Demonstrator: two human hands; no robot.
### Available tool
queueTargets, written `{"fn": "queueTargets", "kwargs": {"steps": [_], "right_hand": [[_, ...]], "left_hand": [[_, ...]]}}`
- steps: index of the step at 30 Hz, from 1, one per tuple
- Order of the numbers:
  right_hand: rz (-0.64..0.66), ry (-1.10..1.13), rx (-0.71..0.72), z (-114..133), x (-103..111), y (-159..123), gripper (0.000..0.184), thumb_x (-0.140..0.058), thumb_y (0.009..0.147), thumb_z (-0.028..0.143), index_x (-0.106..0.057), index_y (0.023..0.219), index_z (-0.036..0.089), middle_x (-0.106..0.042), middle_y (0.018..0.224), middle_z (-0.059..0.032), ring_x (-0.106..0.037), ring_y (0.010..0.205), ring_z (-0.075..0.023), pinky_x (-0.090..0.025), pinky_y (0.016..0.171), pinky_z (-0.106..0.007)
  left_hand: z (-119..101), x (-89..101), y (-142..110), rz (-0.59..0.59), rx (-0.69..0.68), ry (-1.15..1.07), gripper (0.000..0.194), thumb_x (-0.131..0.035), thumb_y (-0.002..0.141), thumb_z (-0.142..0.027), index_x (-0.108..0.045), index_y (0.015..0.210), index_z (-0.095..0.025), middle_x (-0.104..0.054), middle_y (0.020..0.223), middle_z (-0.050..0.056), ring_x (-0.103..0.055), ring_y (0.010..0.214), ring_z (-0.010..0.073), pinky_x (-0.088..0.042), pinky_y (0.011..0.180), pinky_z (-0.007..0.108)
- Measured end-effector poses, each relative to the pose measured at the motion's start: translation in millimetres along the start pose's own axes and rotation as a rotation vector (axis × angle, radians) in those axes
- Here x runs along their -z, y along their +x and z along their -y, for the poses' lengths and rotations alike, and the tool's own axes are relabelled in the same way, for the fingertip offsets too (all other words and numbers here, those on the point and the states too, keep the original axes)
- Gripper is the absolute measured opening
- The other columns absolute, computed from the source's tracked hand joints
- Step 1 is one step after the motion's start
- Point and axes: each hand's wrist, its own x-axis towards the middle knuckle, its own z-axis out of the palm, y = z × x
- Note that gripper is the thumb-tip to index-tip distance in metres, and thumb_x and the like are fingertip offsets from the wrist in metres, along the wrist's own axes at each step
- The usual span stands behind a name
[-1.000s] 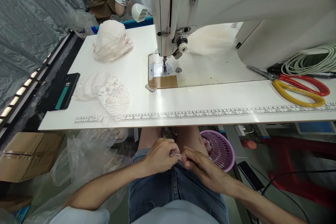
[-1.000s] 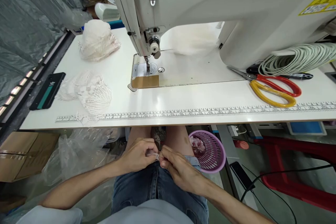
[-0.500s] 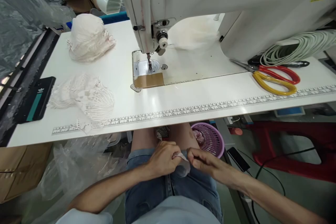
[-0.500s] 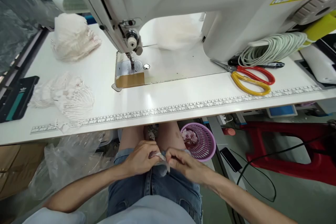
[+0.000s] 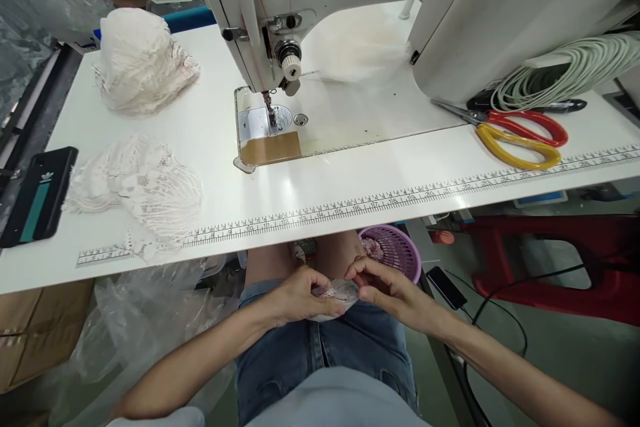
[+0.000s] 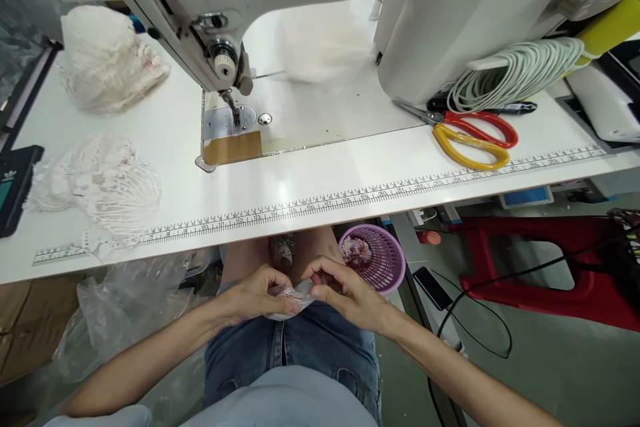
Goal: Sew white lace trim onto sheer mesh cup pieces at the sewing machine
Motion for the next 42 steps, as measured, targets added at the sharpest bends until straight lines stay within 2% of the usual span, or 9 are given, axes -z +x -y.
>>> {"fn": "queueTargets", "kwargs": {"steps": [11,17,22,29,33,34,36,39,42], "right_hand": [[-0.204,-0.088,-0.051,2.5,-21.7,-3.8,0.028,-0.057,0.084,0.043,-0.06,0.075,0.017,-0.041,0.063,0.0031,-0.036,0.058,-0.0106,-0.031,0.052,-0.023],[-0.004,-0.022,-0.043,10.6,-24.1,-2.9,0.03,-0.052,0.087,0.044,-0.055,0.073,0.017,-0.041,0.067,0.0027,-0.034,0.059,-0.0095,-0.028,0.053,-0.022],[0.218,0.021,-0.175,11.5,-23.8,-4.7,0.033,-0.049,0.088,0.046,-0.045,0.07,0.018,-0.031,0.061,0.0057,-0.026,0.055,-0.0081,-0.02,0.048,-0.021],[0.212,0.332,-0.283,-1.6,-34.9,-42.3,0.051,-0.054,0.076,0.062,-0.031,0.057,0.021,-0.027,0.051,0.0076,-0.023,0.045,-0.0063,-0.021,0.042,-0.02],[-0.039,0.197,-0.262,-6.7,3.4,-71.3,0.051,-0.049,0.081,0.062,-0.031,0.053,0.022,-0.03,0.048,0.0051,-0.029,0.043,-0.0091,-0.025,0.041,-0.024],[-0.091,0.18,-0.261,-6.9,13.0,-71.2,0.049,-0.046,0.084,0.059,-0.032,0.056,0.022,-0.028,0.051,0.0056,-0.027,0.044,-0.0093,-0.024,0.041,-0.024],[-0.243,-0.037,-0.213,-5.6,23.1,-63.1,0.04,-0.048,0.087,0.051,-0.037,0.061,0.021,-0.032,0.056,0.0052,-0.03,0.048,-0.0099,-0.028,0.044,-0.023],[-0.195,-0.347,-0.101,-0.2,13.0,-44.3,0.021,-0.048,0.089,0.042,-0.051,0.087,0.021,-0.049,0.071,0.0005,-0.043,0.059,-0.0126,-0.035,0.049,-0.023],[-0.138,-0.464,0.027,6.9,-8.2,-31.3,0.021,-0.049,0.091,0.037,-0.051,0.105,0.022,-0.055,0.082,-0.0028,-0.048,0.064,-0.0135,-0.04,0.054,-0.023]], "left_hand": [[1.8,-3.7,-6.2,-0.05,-0.023,-0.049,0.049,-0.073,0.057,-0.053,-0.045,0.053,-0.014,-0.031,0.053,-0.006,-0.025,0.053,0.0066,-0.015,0.049,0.022],[5.4,-3.7,-6.0,-0.087,-0.032,-0.045,0.036,-0.07,0.062,-0.04,-0.045,0.054,-0.014,-0.031,0.053,-0.006,-0.026,0.052,0.0066,-0.017,0.048,0.021],[4.1,-8.5,-9.1,-0.151,-0.1,0.213,0.012,-0.062,0.064,-0.022,-0.056,0.059,-0.013,-0.038,0.053,-0.005,-0.033,0.053,0.0078,-0.022,0.049,0.021],[-2.4,-11.2,-28.8,-0.12,-0.223,0.487,0.016,-0.061,0.065,-0.015,-0.049,0.053,-0.014,-0.045,0.056,-0.003,-0.039,0.054,0.0088,-0.024,0.052,0.021],[3.2,0.8,-34.8,-0.233,-0.161,0.418,0.017,-0.056,0.074,-0.023,-0.055,0.059,-0.014,-0.047,0.059,-0.001,-0.04,0.057,0.0103,-0.026,0.052,0.022],[3.8,1.1,-33.5,-0.115,-0.161,0.379,0.017,-0.061,0.072,-0.026,-0.057,0.06,-0.013,-0.046,0.058,-0.002,-0.038,0.056,0.01,-0.025,0.051,0.022],[3.4,-1.5,-28.4,-0.068,-0.103,0.263,0.023,-0.066,0.069,-0.033,-0.058,0.061,-0.013,-0.04,0.054,-0.003,-0.033,0.053,0.0089,-0.021,0.049,0.023],[1.3,-7.0,-21.9,-0.114,-0.012,0.08,0.031,-0.069,0.067,-0.041,-0.057,0.061,-0.012,-0.037,0.054,-0.004,-0.03,0.053,0.0082,-0.019,0.049,0.022],[1.9,-8.5,-21.8,-0.078,-0.002,-0.053,0.036,-0.072,0.063,-0.045,-0.059,0.065,-0.011,-0.042,0.058,-0.003,-0.034,0.057,0.0085,-0.023,0.051,0.021]]}}
